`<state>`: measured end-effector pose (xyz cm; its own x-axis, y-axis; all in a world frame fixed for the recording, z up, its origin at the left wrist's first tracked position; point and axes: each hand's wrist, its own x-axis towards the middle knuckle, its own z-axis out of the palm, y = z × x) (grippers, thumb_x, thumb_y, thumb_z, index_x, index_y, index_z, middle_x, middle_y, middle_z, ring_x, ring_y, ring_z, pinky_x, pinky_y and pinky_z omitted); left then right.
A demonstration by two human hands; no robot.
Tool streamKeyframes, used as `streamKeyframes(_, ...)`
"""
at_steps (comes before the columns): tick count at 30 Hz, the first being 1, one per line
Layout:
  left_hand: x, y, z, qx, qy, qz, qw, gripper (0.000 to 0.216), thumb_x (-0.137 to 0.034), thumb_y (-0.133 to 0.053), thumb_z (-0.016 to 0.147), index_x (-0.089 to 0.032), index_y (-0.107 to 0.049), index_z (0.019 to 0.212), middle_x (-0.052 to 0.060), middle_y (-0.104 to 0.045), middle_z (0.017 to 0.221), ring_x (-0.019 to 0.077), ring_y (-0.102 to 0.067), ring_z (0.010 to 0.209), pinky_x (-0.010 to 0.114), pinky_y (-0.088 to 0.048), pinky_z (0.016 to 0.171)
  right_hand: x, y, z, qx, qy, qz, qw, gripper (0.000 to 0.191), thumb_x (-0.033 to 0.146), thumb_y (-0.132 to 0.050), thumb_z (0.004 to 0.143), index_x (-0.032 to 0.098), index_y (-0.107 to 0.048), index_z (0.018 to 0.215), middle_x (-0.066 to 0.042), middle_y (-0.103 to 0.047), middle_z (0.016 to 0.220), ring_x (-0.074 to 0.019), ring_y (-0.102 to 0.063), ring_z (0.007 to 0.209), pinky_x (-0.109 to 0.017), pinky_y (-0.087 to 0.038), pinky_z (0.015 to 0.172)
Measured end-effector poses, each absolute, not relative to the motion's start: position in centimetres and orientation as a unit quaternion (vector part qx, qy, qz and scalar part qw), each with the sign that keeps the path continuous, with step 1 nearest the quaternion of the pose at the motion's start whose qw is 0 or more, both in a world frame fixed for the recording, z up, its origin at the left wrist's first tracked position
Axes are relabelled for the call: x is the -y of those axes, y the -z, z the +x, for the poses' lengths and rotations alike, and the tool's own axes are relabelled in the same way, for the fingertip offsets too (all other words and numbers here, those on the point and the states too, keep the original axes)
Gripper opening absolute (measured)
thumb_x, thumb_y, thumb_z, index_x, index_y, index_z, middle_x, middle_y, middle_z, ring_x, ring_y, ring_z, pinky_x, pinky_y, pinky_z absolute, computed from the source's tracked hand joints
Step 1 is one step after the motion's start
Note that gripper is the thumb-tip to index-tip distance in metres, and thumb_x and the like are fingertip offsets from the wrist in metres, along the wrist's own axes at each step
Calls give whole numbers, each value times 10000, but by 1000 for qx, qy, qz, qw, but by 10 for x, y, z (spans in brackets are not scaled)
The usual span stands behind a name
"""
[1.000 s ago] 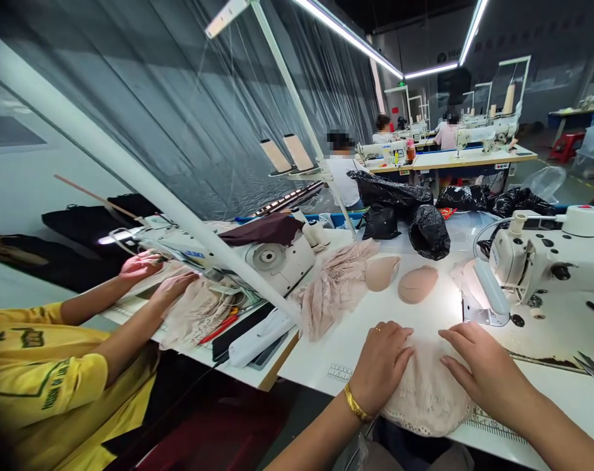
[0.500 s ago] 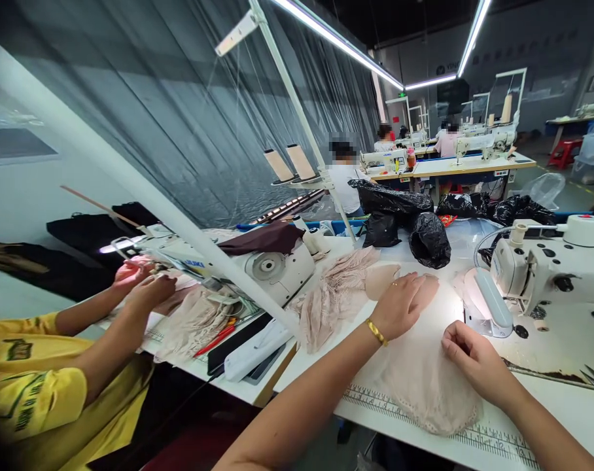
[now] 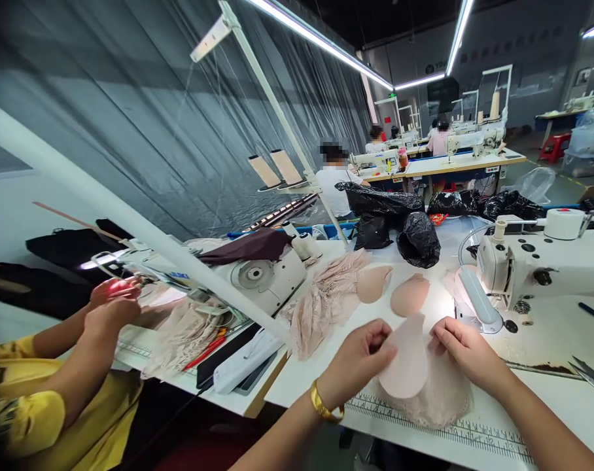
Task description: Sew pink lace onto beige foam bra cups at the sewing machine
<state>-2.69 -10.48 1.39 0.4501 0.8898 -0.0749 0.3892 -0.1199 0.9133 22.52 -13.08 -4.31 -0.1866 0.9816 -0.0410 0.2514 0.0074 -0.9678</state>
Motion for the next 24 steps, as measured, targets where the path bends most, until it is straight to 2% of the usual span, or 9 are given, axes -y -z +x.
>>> streamKeyframes(3, 126, 7, -23, -473, -220, 666, 533, 126, -277, -625, 778, -203, -528, 808, -68, -484, 644, 103, -433, 596, 219, -317, 548, 132, 46, 227, 603, -487, -507, 378, 597, 736, -351, 1045, 249, -690, 979, -32, -720, 877, -231, -644, 832, -355, -504, 716)
streamKeyframes(6, 127, 17, -13, -482, -200, 715, 465, 73, -236, -601, 783, -203, -550, 823, -53, -523, 660, 127, -473, 611, 251, -391, 588, 135, 47, 225, 615, -473, -504, 379, 507, 717, -505, 1004, 246, -694, 1010, -15, -678, 847, -222, -615, 817, -346, -487, 718)
streamKeyframes(9, 117, 18, -1, -441, -270, 809, 279, 323, -221, -705, 748, -194, -616, 1058, 68, -686, 1051, 257, -639, 999, 414, -541, 899, 143, 41, 220, 635, -455, -493, 384, 397, 637, -625, 971, 245, -691, 978, -1, -645, 824, -208, -584, 795, -338, -468, 723)
streamKeyframes(11, 108, 16, 5, -357, -316, 845, 244, 618, -224, -791, 719, -206, -552, 1288, 129, -635, 1313, 293, -604, 1208, 475, -514, 1045, 149, 34, 216, 653, -445, -478, 383, 350, 587, -610, 996, 250, -696, 953, -4, -662, 840, -206, -592, 804, -340, -473, 747)
streamKeyframes(13, 100, 14, 7, -289, -288, 847, 341, 706, -248, -811, 750, -222, -487, 1376, 100, -663, 1269, 223, -664, 1053, 376, -568, 922, 157, 26, 217, 675, -420, -471, 384, 326, 555, -584, 1023, 260, -704, 952, -10, -687, 867, -207, -613, 819, -340, -482, 759)
streamKeyframes(16, 92, 12, 1, -266, -130, 843, 450, 371, -311, -779, 838, -224, -613, 1158, -28, -706, 936, 132, -639, 725, 223, -511, 657, 167, 18, 224, 684, -337, -505, 405, 334, 543, -541, 1053, 270, -699, 942, -18, -686, 865, -205, -620, 802, -337, -492, 733)
streamKeyframes(18, 89, 11, -6, -277, -55, 881, 380, 153, -338, -740, 886, -216, -652, 913, -66, -671, 760, 124, -628, 664, 195, -463, 606, 173, 18, 230, 671, -277, -539, 427, 324, 545, -548, 1049, 278, -697, 943, -24, -685, 859, -204, -619, 773, -325, -504, 685)
streamKeyframes(20, 83, 8, -14, -312, -62, 909, 271, 145, -311, -673, 926, -210, -651, 824, -53, -666, 704, 143, -631, 658, 213, -451, 610, 179, 19, 232, 656, -222, -566, 448, 281, 529, -565, 1045, 291, -701, 982, -33, -702, 884, -205, -625, 755, -311, -515, 631)
streamKeyframes(24, 68, -2, -25, -395, -158, 896, 126, 263, -187, -490, 989, -200, -690, 1159, 92, -760, 1001, 262, -681, 890, 364, -504, 800, 184, 25, 229, 672, -118, -547, 486, 140, 366, -555, 1069, 318, -682, 1102, -44, -739, 974, -200, -665, 779, -306, -558, 650)
